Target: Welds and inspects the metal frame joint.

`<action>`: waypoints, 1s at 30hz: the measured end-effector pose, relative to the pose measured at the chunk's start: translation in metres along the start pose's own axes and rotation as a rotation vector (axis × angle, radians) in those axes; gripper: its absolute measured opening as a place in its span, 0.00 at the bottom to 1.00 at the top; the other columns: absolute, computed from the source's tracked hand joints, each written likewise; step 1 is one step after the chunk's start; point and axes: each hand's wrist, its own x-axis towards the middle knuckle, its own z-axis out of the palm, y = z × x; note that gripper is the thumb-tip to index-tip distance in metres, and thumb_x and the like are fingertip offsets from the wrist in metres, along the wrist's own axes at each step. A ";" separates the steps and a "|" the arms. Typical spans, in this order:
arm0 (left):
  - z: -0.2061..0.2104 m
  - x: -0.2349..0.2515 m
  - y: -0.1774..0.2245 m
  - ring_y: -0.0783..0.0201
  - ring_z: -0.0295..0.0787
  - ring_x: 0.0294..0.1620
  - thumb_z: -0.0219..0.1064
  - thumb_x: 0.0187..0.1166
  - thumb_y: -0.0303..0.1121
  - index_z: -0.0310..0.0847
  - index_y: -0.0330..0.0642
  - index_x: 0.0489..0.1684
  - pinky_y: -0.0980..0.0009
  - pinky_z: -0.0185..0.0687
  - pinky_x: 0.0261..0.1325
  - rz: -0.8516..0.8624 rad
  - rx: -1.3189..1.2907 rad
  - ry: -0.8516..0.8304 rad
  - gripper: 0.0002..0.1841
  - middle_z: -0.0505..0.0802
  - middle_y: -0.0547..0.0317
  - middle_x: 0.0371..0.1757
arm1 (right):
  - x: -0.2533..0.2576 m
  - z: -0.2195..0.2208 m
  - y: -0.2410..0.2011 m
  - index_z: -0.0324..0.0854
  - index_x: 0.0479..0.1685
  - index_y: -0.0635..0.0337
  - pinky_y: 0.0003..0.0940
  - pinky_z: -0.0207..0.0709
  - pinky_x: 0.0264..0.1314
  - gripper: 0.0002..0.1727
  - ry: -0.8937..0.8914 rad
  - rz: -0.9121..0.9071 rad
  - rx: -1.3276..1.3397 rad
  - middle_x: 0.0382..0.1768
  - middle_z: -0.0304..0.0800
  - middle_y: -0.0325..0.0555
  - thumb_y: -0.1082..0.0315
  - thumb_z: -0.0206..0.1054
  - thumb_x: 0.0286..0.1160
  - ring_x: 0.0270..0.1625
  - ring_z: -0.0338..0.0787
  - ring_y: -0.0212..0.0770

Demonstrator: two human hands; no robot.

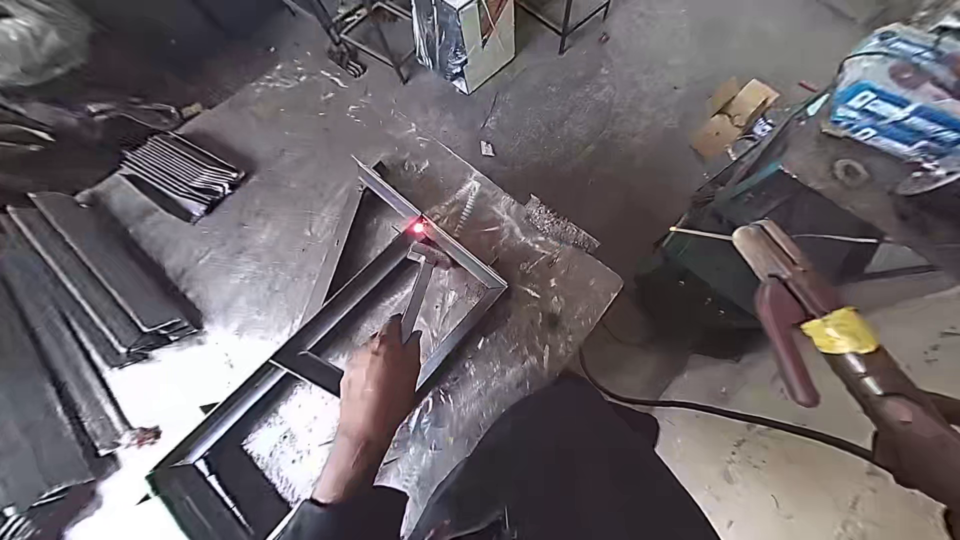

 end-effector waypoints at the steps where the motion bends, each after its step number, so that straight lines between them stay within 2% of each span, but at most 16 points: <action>1: 0.003 -0.002 -0.004 0.29 0.89 0.58 0.58 0.90 0.41 0.81 0.34 0.70 0.29 0.77 0.61 0.006 -0.032 -0.002 0.21 0.91 0.29 0.53 | -0.005 -0.003 0.011 0.38 0.89 0.68 0.32 0.84 0.22 0.61 0.013 0.025 0.093 0.39 0.90 0.39 0.51 0.80 0.65 0.22 0.86 0.31; 2: 0.006 -0.002 -0.009 0.29 0.89 0.56 0.58 0.90 0.41 0.81 0.34 0.70 0.29 0.78 0.60 0.022 -0.050 -0.004 0.21 0.92 0.29 0.51 | -0.014 -0.001 0.022 0.37 0.91 0.65 0.32 0.85 0.24 0.62 0.033 0.017 0.160 0.40 0.89 0.38 0.48 0.79 0.66 0.24 0.86 0.31; 5: 0.013 0.004 -0.022 0.30 0.90 0.54 0.59 0.89 0.40 0.82 0.36 0.70 0.28 0.77 0.58 0.094 -0.082 -0.005 0.20 0.92 0.29 0.50 | -0.051 0.025 0.027 0.38 0.94 0.57 0.30 0.89 0.33 0.53 0.057 0.015 0.322 0.47 0.90 0.38 0.48 0.70 0.76 0.32 0.91 0.31; 7: 0.005 0.008 -0.036 0.34 0.91 0.52 0.61 0.88 0.40 0.83 0.38 0.69 0.30 0.78 0.58 0.092 -0.148 -0.010 0.19 0.93 0.32 0.49 | -0.062 0.058 0.024 0.35 0.95 0.57 0.28 0.86 0.28 0.53 -0.004 0.029 0.387 0.49 0.89 0.38 0.49 0.66 0.77 0.29 0.88 0.30; 9: 0.000 0.010 -0.057 0.49 0.88 0.35 0.65 0.85 0.40 0.87 0.40 0.63 0.43 0.82 0.45 0.134 -0.289 -0.006 0.17 0.92 0.44 0.41 | -0.073 0.082 0.024 0.36 0.95 0.55 0.25 0.80 0.20 0.57 -0.024 0.080 0.398 0.42 0.91 0.36 0.47 0.71 0.71 0.23 0.85 0.28; 10: -0.003 0.011 -0.067 0.57 0.86 0.31 0.67 0.84 0.39 0.88 0.41 0.62 0.49 0.82 0.41 0.169 -0.365 -0.008 0.16 0.92 0.50 0.39 | -0.076 0.089 0.024 0.36 0.95 0.53 0.25 0.80 0.18 0.60 -0.054 0.102 0.419 0.40 0.93 0.37 0.46 0.74 0.67 0.21 0.86 0.29; 13: -0.023 0.013 -0.091 0.63 0.89 0.40 0.71 0.80 0.40 0.86 0.42 0.67 0.53 0.85 0.50 0.271 -0.449 -0.037 0.20 0.94 0.51 0.47 | -0.073 0.102 0.016 0.33 0.96 0.48 0.25 0.80 0.17 0.69 -0.194 0.096 0.475 0.43 0.90 0.41 0.44 0.83 0.56 0.20 0.84 0.30; 14: -0.029 0.017 -0.100 0.63 0.89 0.41 0.72 0.79 0.41 0.86 0.43 0.68 0.53 0.86 0.50 0.298 -0.446 -0.048 0.21 0.94 0.51 0.48 | -0.071 0.104 0.011 0.32 0.96 0.46 0.27 0.83 0.20 0.70 -0.238 0.057 0.489 0.46 0.88 0.43 0.48 0.85 0.54 0.23 0.86 0.32; 16: -0.039 0.028 -0.111 0.68 0.89 0.40 0.74 0.76 0.41 0.87 0.47 0.69 0.58 0.86 0.49 0.373 -0.448 -0.071 0.22 0.95 0.55 0.47 | -0.067 0.106 -0.002 0.27 0.97 0.44 0.28 0.90 0.32 0.72 -0.248 -0.109 0.377 0.48 0.90 0.41 0.58 0.84 0.53 0.34 0.92 0.34; 18: -0.043 0.041 -0.113 0.74 0.85 0.34 0.76 0.74 0.40 0.89 0.48 0.66 0.66 0.84 0.43 0.447 -0.440 -0.111 0.21 0.95 0.60 0.42 | -0.065 0.108 -0.018 0.26 0.96 0.54 0.26 0.91 0.47 0.70 -0.231 -0.308 0.193 0.52 0.90 0.39 0.60 0.82 0.58 0.44 0.93 0.30; 20: -0.042 0.057 -0.113 0.73 0.85 0.34 0.77 0.74 0.37 0.90 0.48 0.64 0.65 0.83 0.43 0.497 -0.412 -0.179 0.20 0.95 0.60 0.42 | -0.064 0.110 -0.025 0.38 0.96 0.54 0.25 0.89 0.54 0.60 -0.259 -0.427 0.111 0.56 0.90 0.39 0.61 0.79 0.65 0.50 0.92 0.28; 22: -0.033 0.074 -0.116 0.71 0.89 0.38 0.79 0.73 0.36 0.91 0.49 0.64 0.61 0.85 0.48 0.548 -0.377 -0.237 0.20 0.96 0.59 0.44 | -0.064 0.108 -0.029 0.53 0.94 0.52 0.24 0.85 0.61 0.48 -0.298 -0.512 -0.001 0.64 0.87 0.43 0.60 0.75 0.72 0.57 0.89 0.26; 25: -0.018 0.094 -0.116 0.75 0.88 0.33 0.81 0.70 0.33 0.94 0.49 0.57 0.68 0.85 0.41 0.629 -0.402 -0.284 0.17 0.97 0.63 0.38 | -0.059 0.097 -0.039 0.64 0.90 0.49 0.27 0.81 0.70 0.38 -0.377 -0.594 -0.132 0.71 0.85 0.45 0.57 0.70 0.79 0.65 0.86 0.28; 26: -0.018 0.099 -0.116 0.73 0.90 0.35 0.81 0.69 0.31 0.94 0.48 0.57 0.66 0.88 0.45 0.658 -0.415 -0.295 0.16 0.98 0.63 0.40 | -0.056 0.092 -0.045 0.65 0.90 0.48 0.29 0.80 0.73 0.36 -0.413 -0.615 -0.160 0.73 0.84 0.45 0.56 0.69 0.81 0.68 0.86 0.31; 27: -0.018 0.106 -0.117 0.73 0.91 0.37 0.81 0.69 0.29 0.95 0.48 0.56 0.66 0.88 0.46 0.699 -0.424 -0.296 0.16 0.98 0.63 0.40 | -0.052 0.087 -0.052 0.67 0.89 0.48 0.30 0.80 0.74 0.34 -0.446 -0.630 -0.184 0.73 0.84 0.45 0.56 0.68 0.82 0.69 0.86 0.32; 30: -0.024 0.123 -0.116 0.72 0.93 0.41 0.79 0.69 0.27 0.94 0.48 0.59 0.65 0.88 0.50 0.749 -0.438 -0.344 0.18 0.99 0.61 0.44 | -0.043 0.072 -0.075 0.74 0.84 0.50 0.34 0.86 0.64 0.29 -0.555 -0.615 -0.217 0.65 0.89 0.48 0.57 0.66 0.83 0.60 0.91 0.37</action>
